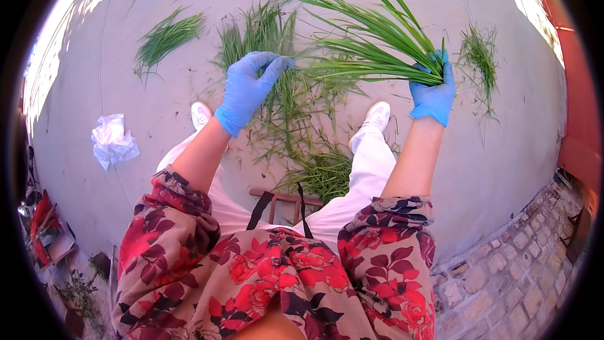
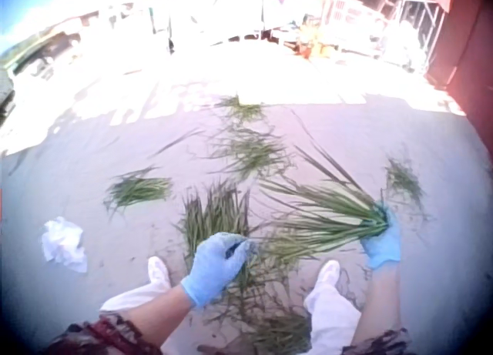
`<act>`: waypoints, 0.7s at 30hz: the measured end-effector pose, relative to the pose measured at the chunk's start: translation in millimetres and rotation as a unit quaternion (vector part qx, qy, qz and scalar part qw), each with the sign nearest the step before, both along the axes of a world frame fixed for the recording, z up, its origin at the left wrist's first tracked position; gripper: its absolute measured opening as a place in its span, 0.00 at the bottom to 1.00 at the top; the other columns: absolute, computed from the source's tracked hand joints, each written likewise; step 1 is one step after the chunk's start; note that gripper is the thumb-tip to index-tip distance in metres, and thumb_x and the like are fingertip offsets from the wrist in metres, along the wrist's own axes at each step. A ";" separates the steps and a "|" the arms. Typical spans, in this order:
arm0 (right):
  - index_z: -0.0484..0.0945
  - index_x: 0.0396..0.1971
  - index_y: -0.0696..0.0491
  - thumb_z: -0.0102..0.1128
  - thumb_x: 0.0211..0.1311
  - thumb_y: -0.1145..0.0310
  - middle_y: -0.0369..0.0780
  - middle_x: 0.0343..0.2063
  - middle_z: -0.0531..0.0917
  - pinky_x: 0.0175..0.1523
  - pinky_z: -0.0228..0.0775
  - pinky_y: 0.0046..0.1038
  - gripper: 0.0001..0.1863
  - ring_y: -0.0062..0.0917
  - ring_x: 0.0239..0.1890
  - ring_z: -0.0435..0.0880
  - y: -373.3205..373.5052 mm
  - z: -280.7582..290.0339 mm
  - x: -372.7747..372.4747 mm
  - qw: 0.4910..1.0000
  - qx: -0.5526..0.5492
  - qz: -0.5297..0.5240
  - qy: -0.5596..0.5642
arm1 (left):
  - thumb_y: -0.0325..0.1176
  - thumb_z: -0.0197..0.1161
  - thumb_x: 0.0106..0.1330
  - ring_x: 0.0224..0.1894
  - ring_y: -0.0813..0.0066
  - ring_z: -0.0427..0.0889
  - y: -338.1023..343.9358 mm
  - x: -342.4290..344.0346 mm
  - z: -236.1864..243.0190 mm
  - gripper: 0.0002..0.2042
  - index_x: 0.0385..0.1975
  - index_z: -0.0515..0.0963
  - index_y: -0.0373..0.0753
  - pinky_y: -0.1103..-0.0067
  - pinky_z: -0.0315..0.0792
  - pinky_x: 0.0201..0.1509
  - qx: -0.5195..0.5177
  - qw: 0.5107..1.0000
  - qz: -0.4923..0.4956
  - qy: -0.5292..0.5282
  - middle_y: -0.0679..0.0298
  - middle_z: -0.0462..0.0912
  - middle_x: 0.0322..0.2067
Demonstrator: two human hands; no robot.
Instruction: The person sorts chives by hand, picking individual stalks from a pile and grouping them into a bundle.
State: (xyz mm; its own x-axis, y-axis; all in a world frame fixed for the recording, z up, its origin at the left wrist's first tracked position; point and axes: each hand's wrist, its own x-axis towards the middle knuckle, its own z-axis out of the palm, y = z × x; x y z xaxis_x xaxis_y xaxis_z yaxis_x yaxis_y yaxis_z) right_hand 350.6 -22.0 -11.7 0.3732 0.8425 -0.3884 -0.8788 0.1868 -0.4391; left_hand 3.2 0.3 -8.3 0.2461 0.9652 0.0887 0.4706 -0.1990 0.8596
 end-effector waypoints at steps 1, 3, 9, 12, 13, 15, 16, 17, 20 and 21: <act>0.74 0.41 0.53 0.40 0.66 0.63 0.37 0.35 0.79 0.29 0.66 0.26 0.14 0.25 0.28 0.73 0.2 -1.1 -5.4 1.000 -0.001 0.012 -0.009 | 0.30 0.58 0.60 0.28 0.79 0.76 2.3 -1.7 -2.1 0.08 0.37 0.80 0.38 0.82 0.70 0.34 0.002 1.000 -0.002 0.002 0.63 0.79 0.27; 0.75 0.42 0.53 0.41 0.65 0.64 0.37 0.35 0.80 0.29 0.66 0.26 0.14 0.24 0.26 0.72 2.6 1.3 -18.1 0.999 -0.002 0.039 -0.027 | 0.30 0.58 0.60 0.28 0.79 0.76 1.5 1.0 -8.2 0.08 0.37 0.80 0.38 0.82 0.70 0.33 0.000 0.999 0.013 -0.032 0.63 0.79 0.28; 0.75 0.43 0.53 0.45 0.64 0.65 0.37 0.34 0.80 0.28 0.65 0.25 0.13 0.24 0.23 0.71 7.3 8.7 -43.7 0.997 -0.051 0.064 -0.016 | 0.43 0.62 0.54 0.27 0.63 0.79 -2.2 1.9 -7.5 0.17 0.43 0.78 0.46 0.71 0.72 0.34 -0.065 0.992 -0.038 0.102 0.60 0.79 0.25; 0.75 0.42 0.54 0.46 0.63 0.65 0.38 0.32 0.80 0.28 0.65 0.25 0.13 0.24 0.22 0.70 6.1 12.2 -50.5 0.995 -0.042 0.086 -0.028 | 0.43 0.63 0.52 0.28 0.63 0.79 -2.1 2.2 -2.9 0.20 0.45 0.77 0.44 0.71 0.72 0.34 -0.077 0.988 -0.064 0.113 0.61 0.81 0.25; 0.75 0.42 0.54 0.46 0.63 0.65 0.38 0.32 0.80 0.28 0.65 0.25 0.13 0.23 0.23 0.70 6.4 13.1 -51.9 0.995 -0.043 0.088 -0.024 | 0.43 0.64 0.52 0.28 0.64 0.79 -2.2 3.0 -3.6 0.21 0.45 0.77 0.43 0.71 0.72 0.35 -0.083 0.990 -0.061 0.101 0.61 0.81 0.25; 0.75 0.42 0.54 0.46 0.64 0.65 0.38 0.32 0.80 0.28 0.65 0.25 0.13 0.23 0.23 0.70 6.7 14.3 -53.7 0.995 -0.046 0.091 -0.017 | 0.43 0.65 0.50 0.28 0.64 0.79 -1.9 5.2 -4.6 0.22 0.45 0.76 0.42 0.71 0.73 0.35 -0.094 0.991 -0.055 0.077 0.62 0.81 0.25; 0.75 0.42 0.54 0.46 0.64 0.64 0.38 0.32 0.80 0.28 0.65 0.25 0.13 0.23 0.22 0.70 7.3 14.5 -54.5 0.995 -0.050 0.088 -0.020 | 0.42 0.66 0.50 0.27 0.68 0.79 -1.8 6.4 -3.2 0.22 0.45 0.76 0.41 0.74 0.73 0.35 -0.094 0.992 -0.052 0.070 0.62 0.81 0.26; 0.75 0.43 0.54 0.46 0.64 0.64 0.38 0.32 0.79 0.28 0.65 0.25 0.14 0.23 0.22 0.70 8.3 14.4 -55.4 0.995 -0.054 0.084 -0.024 | 0.40 0.67 0.50 0.27 0.71 0.78 -1.6 7.7 -0.3 0.22 0.44 0.76 0.39 0.77 0.73 0.35 -0.094 0.992 -0.049 0.063 0.61 0.81 0.27; 0.75 0.43 0.54 0.46 0.64 0.64 0.39 0.32 0.79 0.28 0.65 0.25 0.14 0.22 0.22 0.70 9.2 18.5 -63.8 0.994 -0.067 0.079 -0.034 | 0.38 0.68 0.50 0.27 0.75 0.78 -2.3 8.8 0.9 0.21 0.43 0.76 0.36 0.80 0.73 0.35 -0.099 0.994 -0.032 0.040 0.59 0.81 0.28; 0.75 0.44 0.54 0.46 0.64 0.64 0.39 0.32 0.79 0.29 0.65 0.25 0.14 0.22 0.22 0.70 9.3 20.3 -66.9 0.994 -0.072 0.077 -0.038 | 0.37 0.68 0.50 0.27 0.75 0.78 -2.6 9.0 0.1 0.20 0.43 0.77 0.36 0.80 0.73 0.36 -0.101 0.994 -0.027 0.031 0.58 0.81 0.28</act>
State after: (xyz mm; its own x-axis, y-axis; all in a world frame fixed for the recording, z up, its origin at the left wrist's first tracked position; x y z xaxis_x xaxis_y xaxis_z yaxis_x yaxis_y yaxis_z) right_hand 283.7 -12.7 8.6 0.2768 0.8295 -0.4851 -0.8553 -0.0174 -0.5179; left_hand 12.3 -2.2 -8.3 0.2964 0.9470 -0.1234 0.5179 -0.0508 0.8539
